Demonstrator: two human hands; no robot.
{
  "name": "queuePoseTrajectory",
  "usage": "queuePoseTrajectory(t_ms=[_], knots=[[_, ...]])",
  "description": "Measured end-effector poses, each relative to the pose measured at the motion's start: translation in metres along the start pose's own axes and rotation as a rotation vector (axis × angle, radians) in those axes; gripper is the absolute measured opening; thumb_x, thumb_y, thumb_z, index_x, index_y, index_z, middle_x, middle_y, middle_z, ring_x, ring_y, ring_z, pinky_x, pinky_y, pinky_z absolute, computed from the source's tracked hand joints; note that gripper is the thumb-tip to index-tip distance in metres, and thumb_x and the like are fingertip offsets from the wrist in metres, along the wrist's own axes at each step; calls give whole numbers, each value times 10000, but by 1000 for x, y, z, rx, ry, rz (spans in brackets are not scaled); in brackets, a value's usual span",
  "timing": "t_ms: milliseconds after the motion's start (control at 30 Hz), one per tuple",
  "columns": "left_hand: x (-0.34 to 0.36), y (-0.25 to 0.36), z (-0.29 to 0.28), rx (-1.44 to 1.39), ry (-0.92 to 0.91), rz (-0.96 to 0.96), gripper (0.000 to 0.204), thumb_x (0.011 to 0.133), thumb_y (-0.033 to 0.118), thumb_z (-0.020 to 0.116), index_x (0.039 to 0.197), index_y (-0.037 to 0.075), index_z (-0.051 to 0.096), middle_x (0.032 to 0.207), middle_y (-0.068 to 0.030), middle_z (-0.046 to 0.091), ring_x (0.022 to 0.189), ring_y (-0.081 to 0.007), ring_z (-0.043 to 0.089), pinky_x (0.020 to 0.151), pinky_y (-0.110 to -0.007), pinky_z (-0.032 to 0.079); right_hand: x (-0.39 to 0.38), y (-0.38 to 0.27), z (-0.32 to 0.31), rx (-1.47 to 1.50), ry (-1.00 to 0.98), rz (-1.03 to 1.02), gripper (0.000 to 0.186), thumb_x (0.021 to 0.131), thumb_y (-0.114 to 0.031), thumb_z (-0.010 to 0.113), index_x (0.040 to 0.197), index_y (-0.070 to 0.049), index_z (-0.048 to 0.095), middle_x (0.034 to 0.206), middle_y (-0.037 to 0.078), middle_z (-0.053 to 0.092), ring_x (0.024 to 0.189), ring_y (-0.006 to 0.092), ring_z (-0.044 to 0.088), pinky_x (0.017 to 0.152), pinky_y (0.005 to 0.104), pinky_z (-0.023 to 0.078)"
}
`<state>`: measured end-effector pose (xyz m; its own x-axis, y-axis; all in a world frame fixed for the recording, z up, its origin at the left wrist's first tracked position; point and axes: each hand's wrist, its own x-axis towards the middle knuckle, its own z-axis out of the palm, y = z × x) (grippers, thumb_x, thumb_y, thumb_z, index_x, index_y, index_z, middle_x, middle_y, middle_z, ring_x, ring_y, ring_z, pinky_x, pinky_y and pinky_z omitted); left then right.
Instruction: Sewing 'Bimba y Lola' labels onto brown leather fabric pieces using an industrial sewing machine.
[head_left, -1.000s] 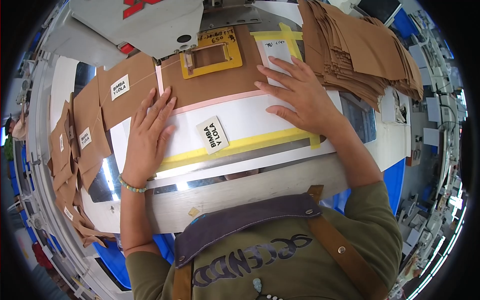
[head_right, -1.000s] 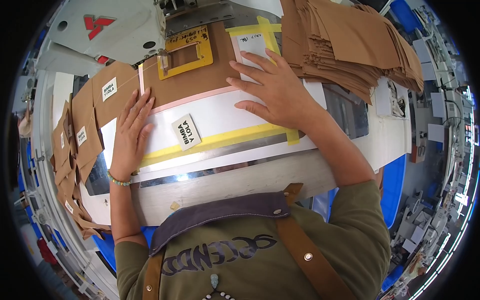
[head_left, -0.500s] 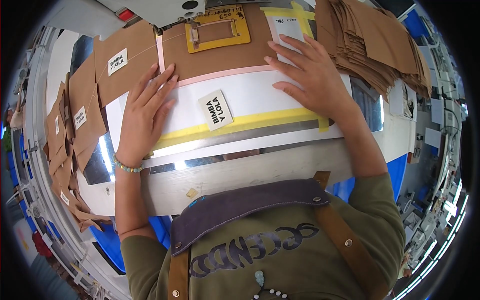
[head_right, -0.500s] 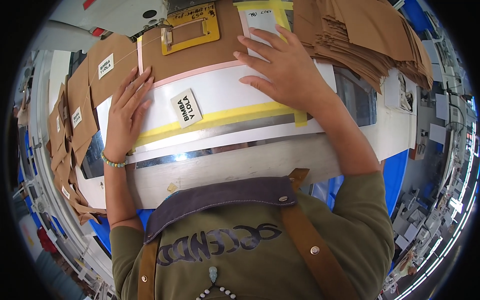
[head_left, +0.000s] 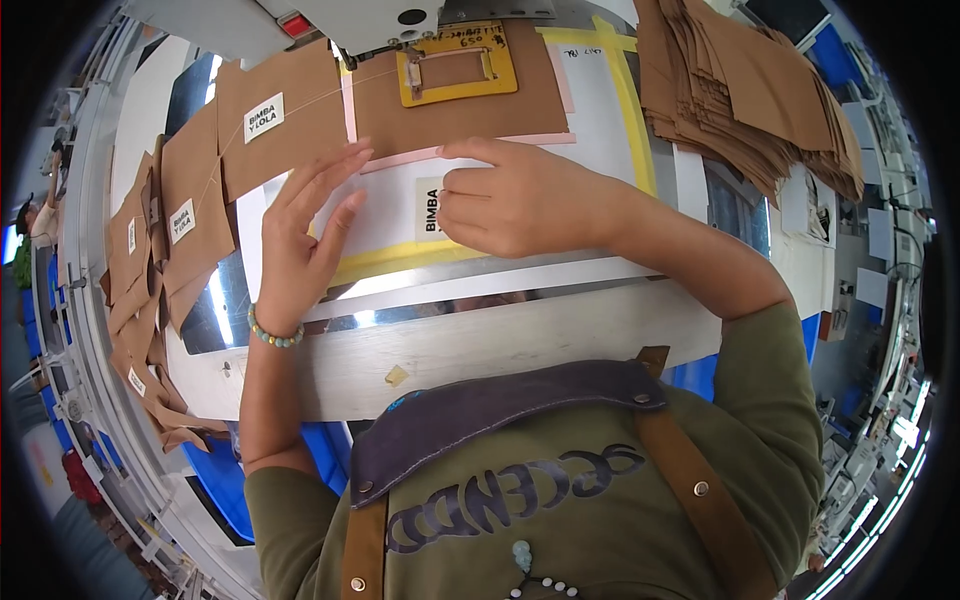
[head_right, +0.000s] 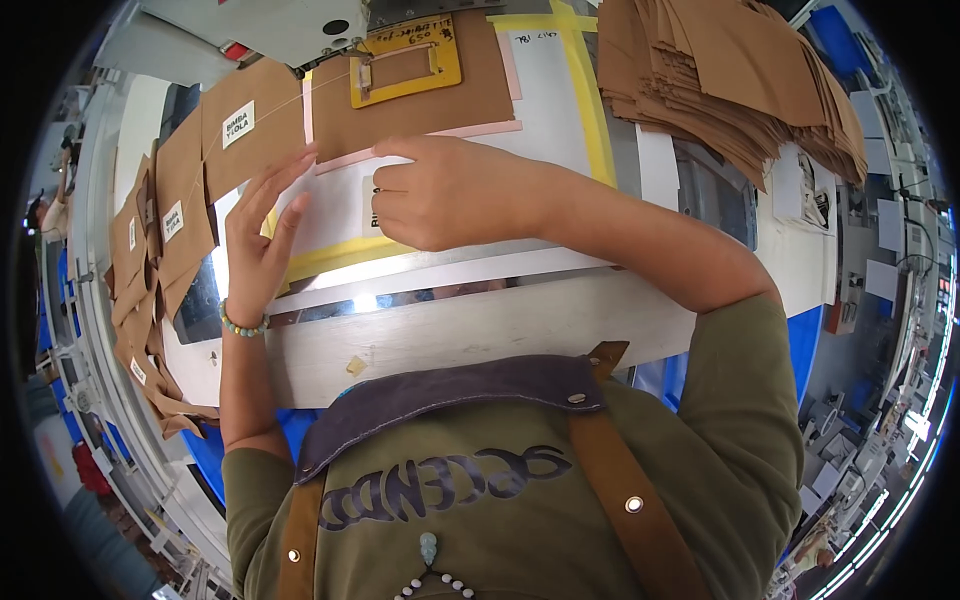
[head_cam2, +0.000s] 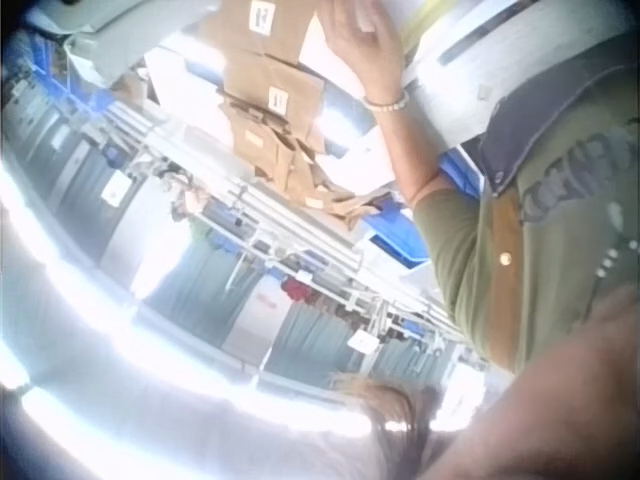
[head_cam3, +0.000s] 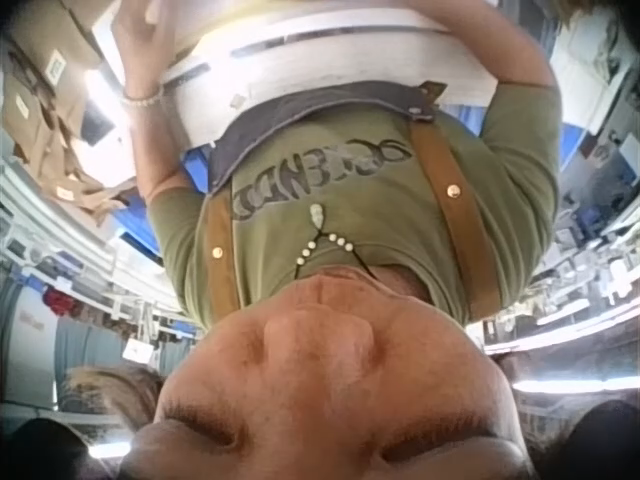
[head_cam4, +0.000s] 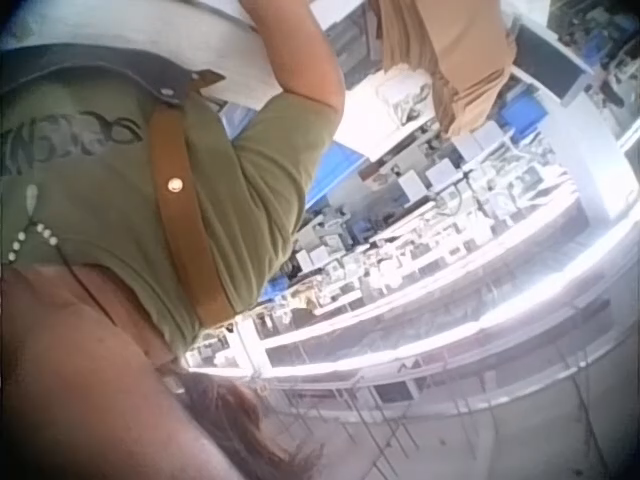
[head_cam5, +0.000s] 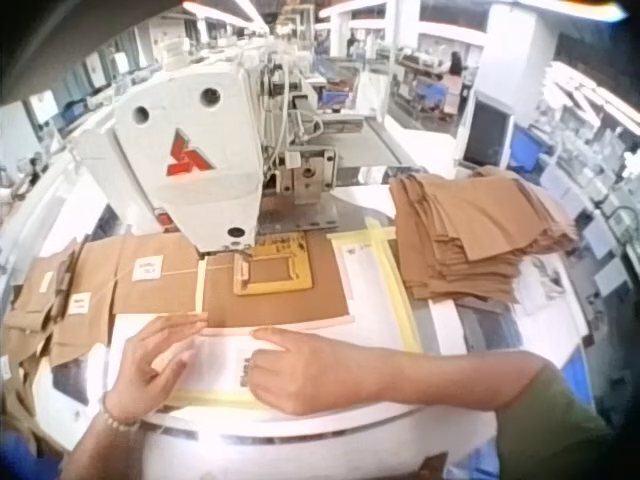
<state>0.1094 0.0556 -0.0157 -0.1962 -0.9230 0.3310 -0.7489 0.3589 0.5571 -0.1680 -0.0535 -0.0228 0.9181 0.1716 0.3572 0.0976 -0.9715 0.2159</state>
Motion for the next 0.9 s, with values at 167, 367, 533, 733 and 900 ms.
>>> queuePoseTrajectory(t_ms=[167, 367, 533, 733, 900], knots=[[-2, 24, 8, -450, -27, -298, 359, 1142, 183, 607, 1429, -5, 710, 1327, -133, 772, 1213, -196, 715, 1070, -355, 560, -2, 3, -6, 79, 162, 212, 151, 817, -107, 754, 965, -78, 760, 929, 5, 714, 967, 218, 728, 1043, 411, 599], [7, 45, 33, -954, -244, -596, 424, 1188, 229, 555, 1497, -49, 634, 1299, -98, 774, 1086, -156, 766, 966, -263, 590, 5, -14, -25, 89, 220, 333, 199, 835, -104, 774, 1032, -91, 794, 1038, 27, 770, 982, 229, 739, 906, 401, 609], [17, 41, 42, -984, -215, -491, 389, 1196, 193, 525, 1484, -42, 638, 1279, -93, 783, 1137, -162, 772, 890, -265, 608, -7, 10, -29, 325, 335, 533, 156, 948, -182, 765, 1071, -89, 792, 1036, 36, 765, 975, 258, 733, 785, 410, 583], [23, 36, 36, -852, -430, -509, 375, 1200, 187, 502, 1476, -34, 631, 1278, -99, 796, 1092, -133, 774, 804, -255, 584, -11, 13, -25, 732, 136, 632, 155, 997, -169, 743, 1089, -69, 816, 1038, 85, 787, 898, 311, 737, 800, 417, 587], [32, 29, 25, -886, -310, -566, 429, 1177, 218, 561, 1546, -2, 539, 1208, -101, 812, 1042, -121, 765, 788, -259, 566, -2, 40, -25, 877, 149, 895, 148, 988, -142, 773, 1062, -29, 834, 968, 87, 812, 843, 198, 752, 769, 330, 592]])
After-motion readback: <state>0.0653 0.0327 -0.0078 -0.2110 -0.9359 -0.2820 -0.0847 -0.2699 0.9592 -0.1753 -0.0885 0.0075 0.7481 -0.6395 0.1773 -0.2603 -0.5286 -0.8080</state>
